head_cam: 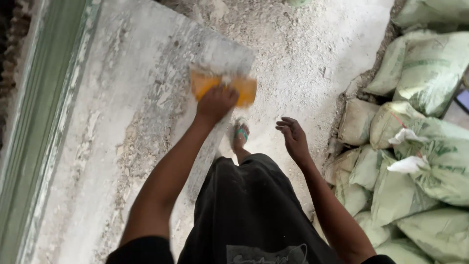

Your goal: The recorder prepares decorative moldings by scraping the workbench and applying a liquid coating with a brush.

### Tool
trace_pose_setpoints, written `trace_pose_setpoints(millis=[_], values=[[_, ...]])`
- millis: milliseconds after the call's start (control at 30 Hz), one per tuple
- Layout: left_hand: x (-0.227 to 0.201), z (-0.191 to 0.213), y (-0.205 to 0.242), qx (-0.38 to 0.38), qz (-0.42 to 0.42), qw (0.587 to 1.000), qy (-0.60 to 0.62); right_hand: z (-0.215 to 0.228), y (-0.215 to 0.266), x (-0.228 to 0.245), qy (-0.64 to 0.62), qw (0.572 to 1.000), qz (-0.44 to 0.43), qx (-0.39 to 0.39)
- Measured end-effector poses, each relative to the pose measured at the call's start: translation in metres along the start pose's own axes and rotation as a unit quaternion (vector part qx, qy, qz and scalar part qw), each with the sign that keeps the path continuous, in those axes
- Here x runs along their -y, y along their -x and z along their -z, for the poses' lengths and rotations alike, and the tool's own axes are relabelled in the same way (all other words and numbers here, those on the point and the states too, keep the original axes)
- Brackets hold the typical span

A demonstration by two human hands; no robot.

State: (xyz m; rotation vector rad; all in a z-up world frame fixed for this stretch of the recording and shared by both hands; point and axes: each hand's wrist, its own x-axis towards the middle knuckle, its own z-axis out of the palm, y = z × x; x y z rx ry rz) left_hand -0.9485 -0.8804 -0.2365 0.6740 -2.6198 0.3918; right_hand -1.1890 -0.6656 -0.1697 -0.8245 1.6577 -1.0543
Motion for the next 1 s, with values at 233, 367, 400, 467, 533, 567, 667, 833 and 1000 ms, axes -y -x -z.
trace_pose_setpoints(millis=[233,367,400,467,533,567,667,833,1000], values=[[0.008,0.009,-0.105,0.065,0.047,0.996,0.041,-0.017,0.020,0.007,0.026,0.999,0.023,-0.036],[-0.025,0.082,-0.066,0.062,0.031,0.994,0.080,-0.031,0.035,0.003,0.008,0.999,-0.014,-0.039],[-0.037,0.094,-0.053,0.076,0.030,0.992,0.094,-0.031,0.036,0.003,0.008,0.999,-0.019,-0.035],[-0.057,0.121,-0.028,0.102,0.034,0.988,0.110,-0.035,0.039,-0.002,0.002,0.999,-0.033,-0.028],[-0.067,0.150,-0.003,0.133,0.040,0.983,0.123,-0.044,0.037,0.000,-0.006,0.999,-0.049,-0.016],[-0.072,0.166,0.009,0.152,0.044,0.980,0.120,-0.048,0.037,0.004,0.002,0.998,-0.062,-0.004],[-0.074,0.200,0.047,0.189,0.058,0.975,0.101,-0.059,0.040,0.011,0.026,0.994,-0.099,0.026],[-0.063,0.174,0.100,0.204,0.065,0.976,0.030,-0.068,0.036,0.001,0.103,0.983,-0.139,0.059],[-0.020,0.089,0.055,0.080,0.037,0.996,-0.005,-0.060,0.033,-0.003,0.120,0.983,-0.139,0.029]])
